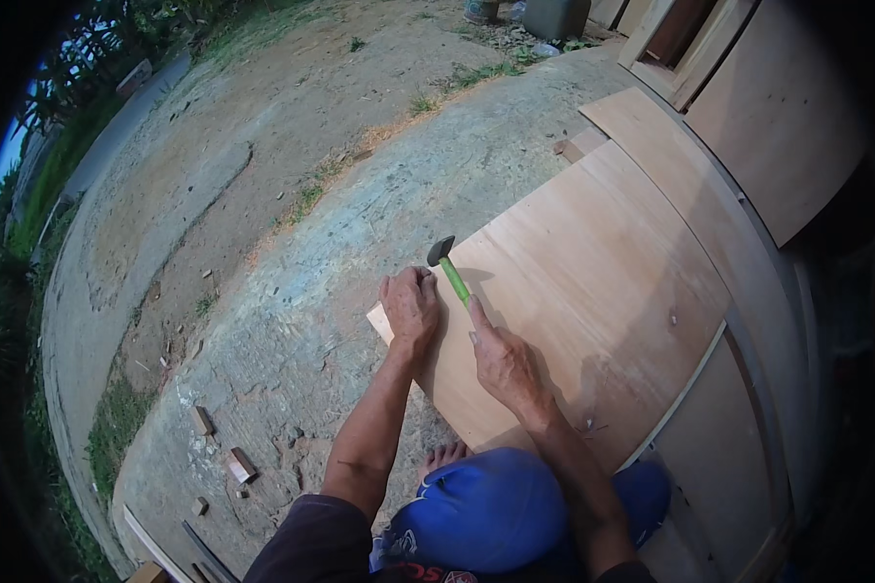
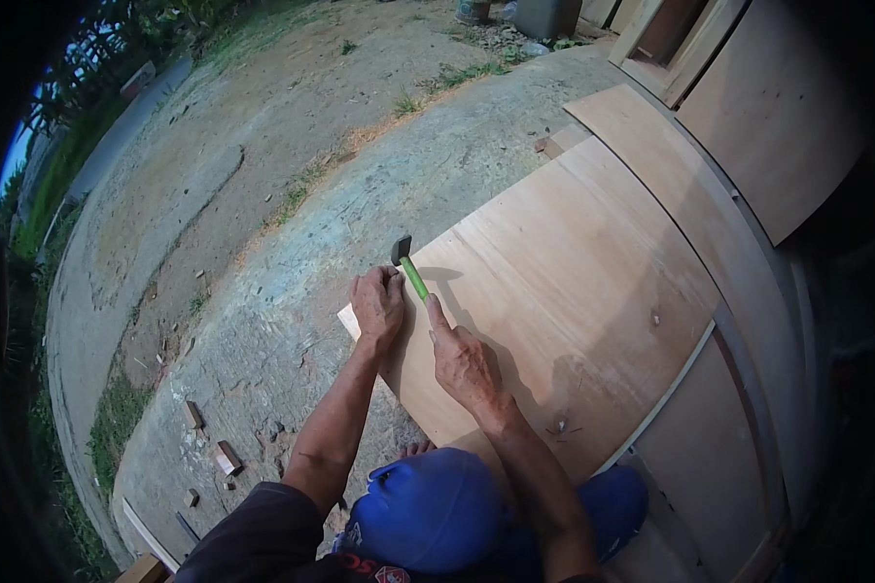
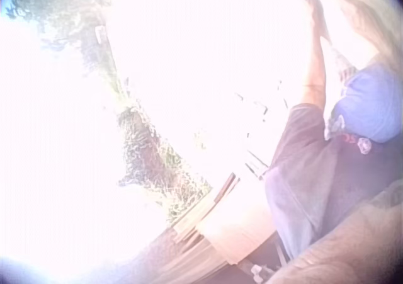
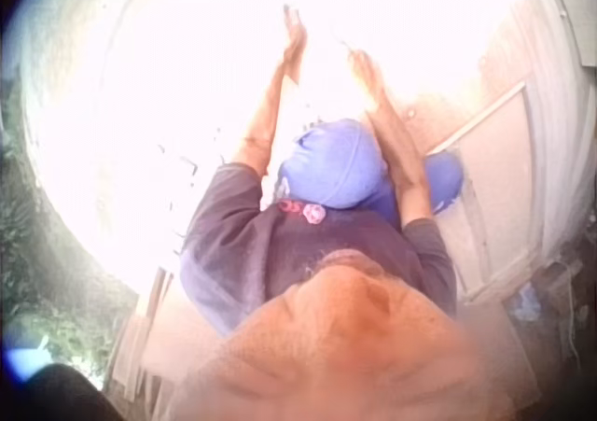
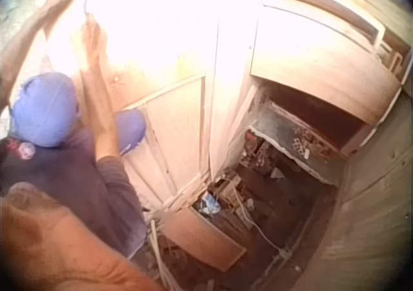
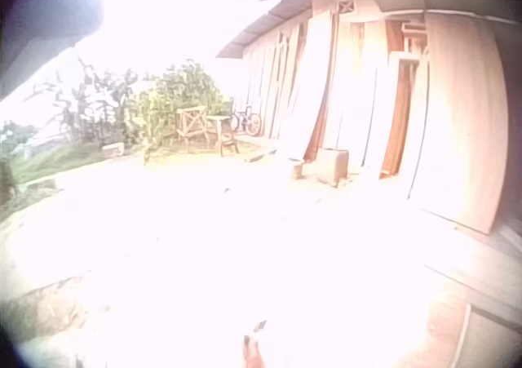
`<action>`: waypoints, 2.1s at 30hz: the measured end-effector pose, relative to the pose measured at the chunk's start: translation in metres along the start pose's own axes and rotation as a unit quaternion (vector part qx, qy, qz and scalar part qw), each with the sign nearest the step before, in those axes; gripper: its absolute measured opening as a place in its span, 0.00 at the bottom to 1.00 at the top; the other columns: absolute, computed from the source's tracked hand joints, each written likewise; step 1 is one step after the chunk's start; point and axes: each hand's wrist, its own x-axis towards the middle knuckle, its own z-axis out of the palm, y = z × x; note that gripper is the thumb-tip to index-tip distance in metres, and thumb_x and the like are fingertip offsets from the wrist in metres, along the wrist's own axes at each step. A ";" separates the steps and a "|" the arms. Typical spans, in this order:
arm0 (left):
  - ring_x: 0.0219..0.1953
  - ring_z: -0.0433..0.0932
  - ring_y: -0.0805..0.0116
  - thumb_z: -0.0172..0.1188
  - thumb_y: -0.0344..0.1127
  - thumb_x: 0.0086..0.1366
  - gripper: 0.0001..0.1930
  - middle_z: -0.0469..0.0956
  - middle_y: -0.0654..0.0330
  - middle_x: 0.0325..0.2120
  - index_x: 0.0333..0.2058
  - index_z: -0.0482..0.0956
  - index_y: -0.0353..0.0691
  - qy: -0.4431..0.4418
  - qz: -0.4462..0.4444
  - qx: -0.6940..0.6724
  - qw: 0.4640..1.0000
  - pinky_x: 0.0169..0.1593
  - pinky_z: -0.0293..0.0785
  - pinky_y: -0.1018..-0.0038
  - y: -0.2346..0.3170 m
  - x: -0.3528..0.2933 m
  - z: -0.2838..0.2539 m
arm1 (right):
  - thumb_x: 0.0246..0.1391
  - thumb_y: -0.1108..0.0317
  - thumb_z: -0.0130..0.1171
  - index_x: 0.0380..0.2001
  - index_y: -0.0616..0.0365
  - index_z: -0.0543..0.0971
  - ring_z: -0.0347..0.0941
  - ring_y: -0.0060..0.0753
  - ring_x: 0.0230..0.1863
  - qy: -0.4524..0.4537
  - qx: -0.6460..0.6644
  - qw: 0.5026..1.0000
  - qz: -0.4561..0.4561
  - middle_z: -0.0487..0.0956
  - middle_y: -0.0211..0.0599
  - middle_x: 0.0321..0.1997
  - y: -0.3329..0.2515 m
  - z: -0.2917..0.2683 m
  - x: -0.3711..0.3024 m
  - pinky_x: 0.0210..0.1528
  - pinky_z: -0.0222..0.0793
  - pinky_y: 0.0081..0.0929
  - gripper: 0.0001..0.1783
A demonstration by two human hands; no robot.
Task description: The person hammers nails into a wooden panel, then uses a pencil and a straight edge to mark lines on the wood. They saw along the marked line to cut the panel and then hammer nails into the cut piece to attach it to a frame.
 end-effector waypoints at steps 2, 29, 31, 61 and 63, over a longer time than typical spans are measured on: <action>0.42 0.79 0.53 0.60 0.38 0.65 0.10 0.82 0.53 0.34 0.41 0.79 0.39 0.007 0.007 0.005 1.000 0.67 0.57 0.53 0.000 -0.002 0.000 | 0.63 0.71 0.53 0.71 0.55 0.57 0.77 0.61 0.30 0.016 -0.024 0.999 -0.028 0.77 0.57 0.28 -0.001 0.000 -0.003 0.33 0.71 0.51 0.34; 0.40 0.78 0.45 0.51 0.30 0.62 0.13 0.81 0.44 0.31 0.45 0.72 0.34 0.016 -0.041 0.103 0.994 0.54 0.63 0.55 0.004 -0.004 0.002 | 0.63 0.68 0.52 0.70 0.51 0.62 0.77 0.52 0.24 0.178 -0.017 0.976 -0.122 0.77 0.46 0.24 -0.004 0.008 -0.007 0.26 0.72 0.46 0.32; 0.39 0.78 0.45 0.51 0.30 0.62 0.13 0.81 0.44 0.31 0.45 0.72 0.33 0.025 -0.035 0.102 0.994 0.53 0.63 0.56 0.011 0.000 0.003 | 0.59 0.72 0.52 0.71 0.49 0.60 0.77 0.51 0.23 0.095 -0.094 0.986 -0.105 0.75 0.46 0.24 0.010 0.012 -0.009 0.25 0.73 0.45 0.35; 0.39 0.77 0.52 0.62 0.37 0.62 0.05 0.82 0.58 0.35 0.35 0.82 0.44 -0.343 0.372 -0.097 0.857 0.46 0.69 0.60 0.168 -0.115 0.104 | 0.66 0.65 0.48 0.73 0.40 0.58 0.63 0.20 0.13 0.306 0.200 0.844 0.393 0.68 0.28 0.18 0.205 -0.123 -0.126 0.14 0.66 0.28 0.33; 0.39 0.77 0.52 0.62 0.39 0.62 0.07 0.82 0.57 0.34 0.35 0.82 0.44 -0.355 0.358 -0.033 0.863 0.46 0.70 0.59 0.185 -0.123 0.108 | 0.66 0.66 0.49 0.73 0.39 0.57 0.62 0.20 0.12 0.316 0.205 0.837 0.398 0.67 0.27 0.16 0.212 -0.122 -0.132 0.14 0.66 0.28 0.33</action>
